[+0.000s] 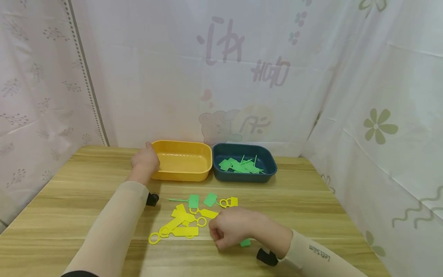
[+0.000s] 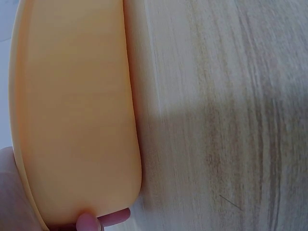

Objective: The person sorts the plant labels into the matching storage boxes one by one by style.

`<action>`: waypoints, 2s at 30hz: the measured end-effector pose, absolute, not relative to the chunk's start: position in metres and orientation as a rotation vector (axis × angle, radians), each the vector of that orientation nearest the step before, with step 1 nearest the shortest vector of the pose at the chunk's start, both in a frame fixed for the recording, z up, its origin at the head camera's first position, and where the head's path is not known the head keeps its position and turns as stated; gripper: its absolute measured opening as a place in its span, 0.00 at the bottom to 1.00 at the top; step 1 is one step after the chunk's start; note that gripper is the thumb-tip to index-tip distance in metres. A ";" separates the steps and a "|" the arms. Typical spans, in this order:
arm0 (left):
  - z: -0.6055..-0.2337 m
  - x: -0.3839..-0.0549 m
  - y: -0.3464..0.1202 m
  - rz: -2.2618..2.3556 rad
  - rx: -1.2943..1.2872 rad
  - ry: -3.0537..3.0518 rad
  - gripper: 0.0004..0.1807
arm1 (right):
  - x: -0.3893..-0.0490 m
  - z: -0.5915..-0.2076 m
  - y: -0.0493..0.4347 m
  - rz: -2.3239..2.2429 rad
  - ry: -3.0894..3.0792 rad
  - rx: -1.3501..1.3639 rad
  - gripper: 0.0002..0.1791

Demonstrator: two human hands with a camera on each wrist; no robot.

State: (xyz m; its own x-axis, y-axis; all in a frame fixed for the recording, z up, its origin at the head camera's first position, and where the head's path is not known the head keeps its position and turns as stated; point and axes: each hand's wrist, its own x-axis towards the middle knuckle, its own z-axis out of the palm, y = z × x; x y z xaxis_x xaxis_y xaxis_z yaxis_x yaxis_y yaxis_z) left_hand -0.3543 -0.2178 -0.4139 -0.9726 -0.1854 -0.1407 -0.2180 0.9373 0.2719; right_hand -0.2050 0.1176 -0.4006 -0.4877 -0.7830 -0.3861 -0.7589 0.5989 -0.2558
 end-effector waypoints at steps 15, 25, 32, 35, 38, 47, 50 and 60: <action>-0.412 -0.352 -0.217 0.464 -0.314 2.984 0.49 | -0.202 -0.358 0.115 -0.233 2.378 -1.371 0.06; -0.411 -0.352 -0.217 0.469 -0.327 2.956 0.49 | -0.233 -0.330 0.135 -0.418 2.689 -1.305 0.03; -0.411 -0.353 -0.218 0.463 -0.334 2.961 0.50 | -0.268 -0.331 0.154 -0.672 3.130 -1.138 0.03; -0.412 -0.353 -0.217 0.469 -0.340 2.957 0.50 | -0.286 -0.335 0.164 -0.700 3.249 -1.037 0.04; -0.412 -0.353 -0.217 0.466 -0.339 2.958 0.50 | -0.302 -0.341 0.173 -0.687 3.339 -0.927 0.05; -0.412 -0.354 -0.217 0.467 -0.333 2.984 0.51 | -0.318 -0.348 0.185 -0.608 3.373 -0.783 0.16; -0.412 -0.355 -0.217 0.461 -0.335 2.993 0.51 | -0.317 -0.349 0.184 -0.575 3.363 -0.799 0.16; -0.411 -0.351 -0.216 0.460 -0.325 2.994 0.51 | -0.312 -0.356 0.181 -0.484 3.303 -0.736 0.16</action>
